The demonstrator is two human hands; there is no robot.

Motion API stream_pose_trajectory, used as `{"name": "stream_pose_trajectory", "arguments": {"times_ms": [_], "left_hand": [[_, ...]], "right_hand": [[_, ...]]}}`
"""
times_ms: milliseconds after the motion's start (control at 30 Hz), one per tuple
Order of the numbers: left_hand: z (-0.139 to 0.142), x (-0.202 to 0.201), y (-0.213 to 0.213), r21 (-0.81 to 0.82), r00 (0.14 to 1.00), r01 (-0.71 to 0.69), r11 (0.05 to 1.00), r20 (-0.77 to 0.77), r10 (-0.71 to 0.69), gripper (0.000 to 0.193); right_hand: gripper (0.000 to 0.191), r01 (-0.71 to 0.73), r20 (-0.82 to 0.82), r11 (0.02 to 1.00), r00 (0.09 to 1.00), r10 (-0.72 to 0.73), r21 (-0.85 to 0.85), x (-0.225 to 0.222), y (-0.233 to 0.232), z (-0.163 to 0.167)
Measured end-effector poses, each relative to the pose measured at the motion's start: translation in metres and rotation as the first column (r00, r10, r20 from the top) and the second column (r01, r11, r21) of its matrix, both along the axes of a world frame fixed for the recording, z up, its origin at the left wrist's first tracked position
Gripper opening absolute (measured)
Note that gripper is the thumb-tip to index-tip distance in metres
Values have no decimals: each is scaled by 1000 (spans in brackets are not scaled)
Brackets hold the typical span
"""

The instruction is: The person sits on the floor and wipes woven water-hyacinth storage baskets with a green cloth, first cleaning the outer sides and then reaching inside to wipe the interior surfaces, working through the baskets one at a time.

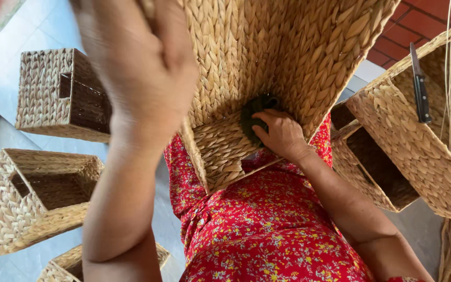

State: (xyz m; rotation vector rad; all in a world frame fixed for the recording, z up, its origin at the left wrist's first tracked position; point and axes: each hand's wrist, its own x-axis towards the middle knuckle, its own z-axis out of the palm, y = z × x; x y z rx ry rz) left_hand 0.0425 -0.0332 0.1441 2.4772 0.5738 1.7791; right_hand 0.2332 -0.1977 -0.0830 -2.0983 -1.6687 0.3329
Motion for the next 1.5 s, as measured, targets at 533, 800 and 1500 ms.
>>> {"name": "stream_pose_trajectory", "arguments": {"times_ms": [533, 800, 1500], "left_hand": [[-115, -15, -72, -350, 992, 70, 934, -74, -102, 70], [-119, -47, -107, -307, 997, 48, 950, -47, -66, 59], [-124, -25, -92, -322, 993, 108, 941, -7, -116, 65]], "right_hand": [[30, -269, -215, 963, 942, 257, -28, -88, 41, 8], [38, -124, 226, 741, 908, 353, -660, -14, 11, -14], [32, -252, 442, 872, 783, 438, -419, 19, 10, -45]]}}
